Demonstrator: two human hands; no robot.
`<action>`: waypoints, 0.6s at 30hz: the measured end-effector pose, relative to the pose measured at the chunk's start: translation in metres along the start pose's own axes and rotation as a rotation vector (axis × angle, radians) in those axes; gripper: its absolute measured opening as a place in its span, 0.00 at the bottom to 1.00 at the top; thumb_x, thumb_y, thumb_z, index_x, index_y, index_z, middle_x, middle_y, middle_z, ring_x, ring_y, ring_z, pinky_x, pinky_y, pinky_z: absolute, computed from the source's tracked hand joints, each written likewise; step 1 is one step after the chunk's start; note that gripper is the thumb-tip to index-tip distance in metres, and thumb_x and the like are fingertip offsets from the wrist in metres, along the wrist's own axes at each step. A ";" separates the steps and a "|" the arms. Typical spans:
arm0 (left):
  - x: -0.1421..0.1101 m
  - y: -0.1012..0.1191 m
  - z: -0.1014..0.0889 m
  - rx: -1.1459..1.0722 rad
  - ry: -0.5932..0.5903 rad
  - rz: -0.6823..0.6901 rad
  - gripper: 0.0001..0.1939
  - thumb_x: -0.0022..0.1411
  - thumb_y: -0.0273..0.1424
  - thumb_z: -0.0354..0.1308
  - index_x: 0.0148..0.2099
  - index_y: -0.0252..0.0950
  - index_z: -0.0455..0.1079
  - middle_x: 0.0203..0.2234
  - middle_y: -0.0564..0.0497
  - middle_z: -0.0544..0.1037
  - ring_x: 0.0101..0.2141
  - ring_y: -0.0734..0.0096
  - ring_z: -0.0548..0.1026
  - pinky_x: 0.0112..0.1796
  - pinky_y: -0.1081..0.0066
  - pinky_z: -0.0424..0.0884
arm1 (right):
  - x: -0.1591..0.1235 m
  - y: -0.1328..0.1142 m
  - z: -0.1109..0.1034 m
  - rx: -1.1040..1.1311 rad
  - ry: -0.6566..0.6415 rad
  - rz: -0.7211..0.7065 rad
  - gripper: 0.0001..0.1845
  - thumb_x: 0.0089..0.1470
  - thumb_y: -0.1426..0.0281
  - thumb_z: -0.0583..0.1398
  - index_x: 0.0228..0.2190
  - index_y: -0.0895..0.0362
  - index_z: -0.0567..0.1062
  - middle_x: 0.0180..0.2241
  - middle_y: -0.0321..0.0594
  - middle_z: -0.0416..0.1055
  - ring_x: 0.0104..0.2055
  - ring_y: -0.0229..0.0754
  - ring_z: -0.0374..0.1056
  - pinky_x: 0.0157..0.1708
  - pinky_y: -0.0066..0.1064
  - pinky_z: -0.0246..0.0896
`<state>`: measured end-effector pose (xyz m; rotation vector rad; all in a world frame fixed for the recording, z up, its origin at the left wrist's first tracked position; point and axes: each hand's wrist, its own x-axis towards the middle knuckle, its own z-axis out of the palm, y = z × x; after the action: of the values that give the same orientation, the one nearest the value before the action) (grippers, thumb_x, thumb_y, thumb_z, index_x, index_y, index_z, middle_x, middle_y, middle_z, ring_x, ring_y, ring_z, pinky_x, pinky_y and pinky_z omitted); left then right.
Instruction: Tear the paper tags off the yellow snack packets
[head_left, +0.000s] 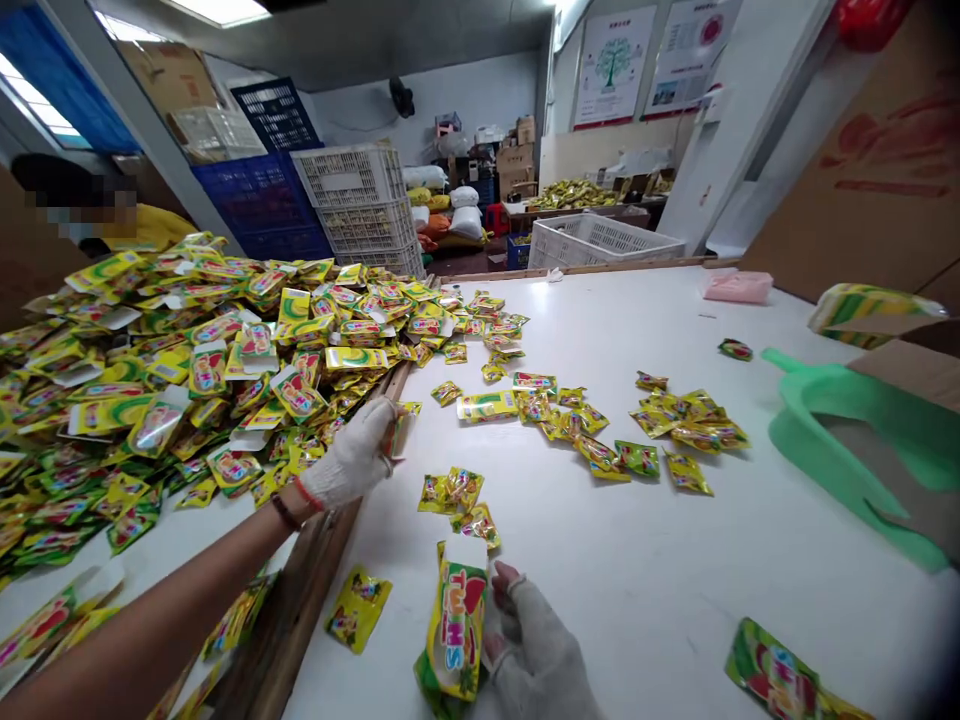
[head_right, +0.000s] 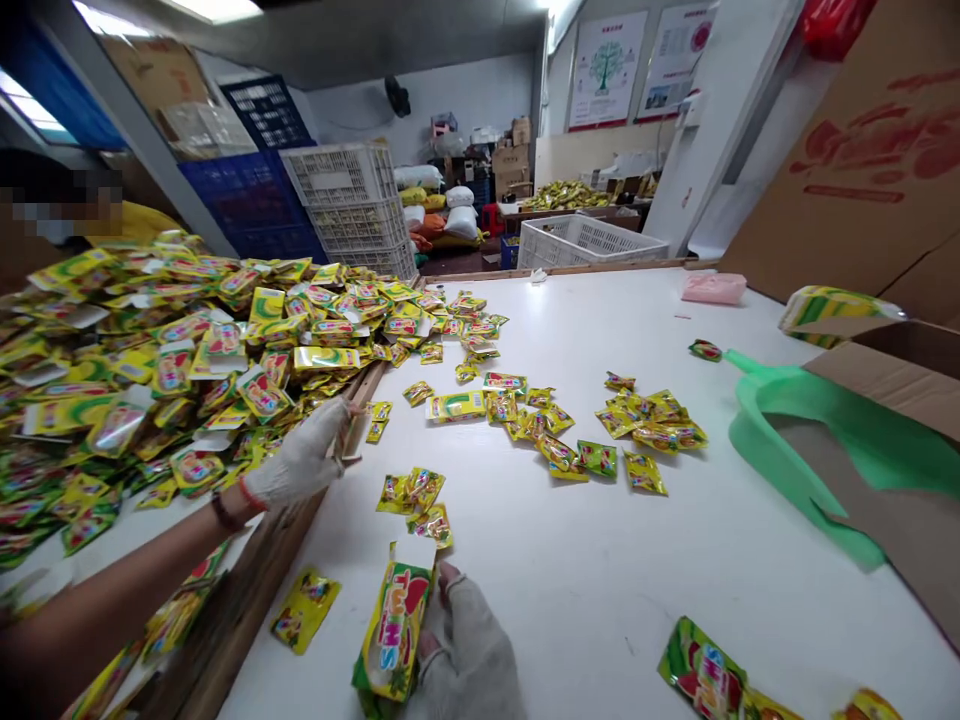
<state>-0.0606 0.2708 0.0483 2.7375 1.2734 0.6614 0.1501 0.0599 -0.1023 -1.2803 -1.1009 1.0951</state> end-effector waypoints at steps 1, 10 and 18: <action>-0.001 0.009 0.001 -0.013 -0.055 0.035 0.29 0.47 0.35 0.63 0.51 0.33 0.63 0.47 0.43 0.67 0.49 0.54 0.66 0.51 0.58 0.64 | -0.002 -0.001 0.003 0.013 0.001 -0.010 0.30 0.46 0.73 0.59 0.53 0.56 0.65 0.51 0.47 0.68 0.53 0.48 0.66 0.53 0.38 0.62; 0.112 0.054 0.095 -0.424 -0.155 -0.269 0.30 0.38 0.27 0.67 0.48 0.34 0.67 0.49 0.40 0.69 0.54 0.47 0.62 0.55 0.57 0.55 | -0.003 -0.006 0.000 -0.009 -0.093 0.053 0.35 0.40 0.76 0.59 0.54 0.55 0.66 0.50 0.45 0.69 0.51 0.47 0.67 0.52 0.37 0.62; 0.084 0.081 0.063 -0.846 -0.251 -0.370 0.24 0.61 0.45 0.47 0.50 0.31 0.63 0.34 0.42 0.76 0.32 0.65 0.76 0.30 0.69 0.72 | 0.003 -0.021 0.001 0.030 -0.095 0.134 0.35 0.41 0.78 0.58 0.54 0.57 0.65 0.48 0.45 0.70 0.47 0.44 0.69 0.48 0.34 0.66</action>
<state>0.0701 0.2879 0.0388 1.7838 1.0616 0.6024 0.1490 0.0628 -0.0813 -1.3048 -1.0775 1.2795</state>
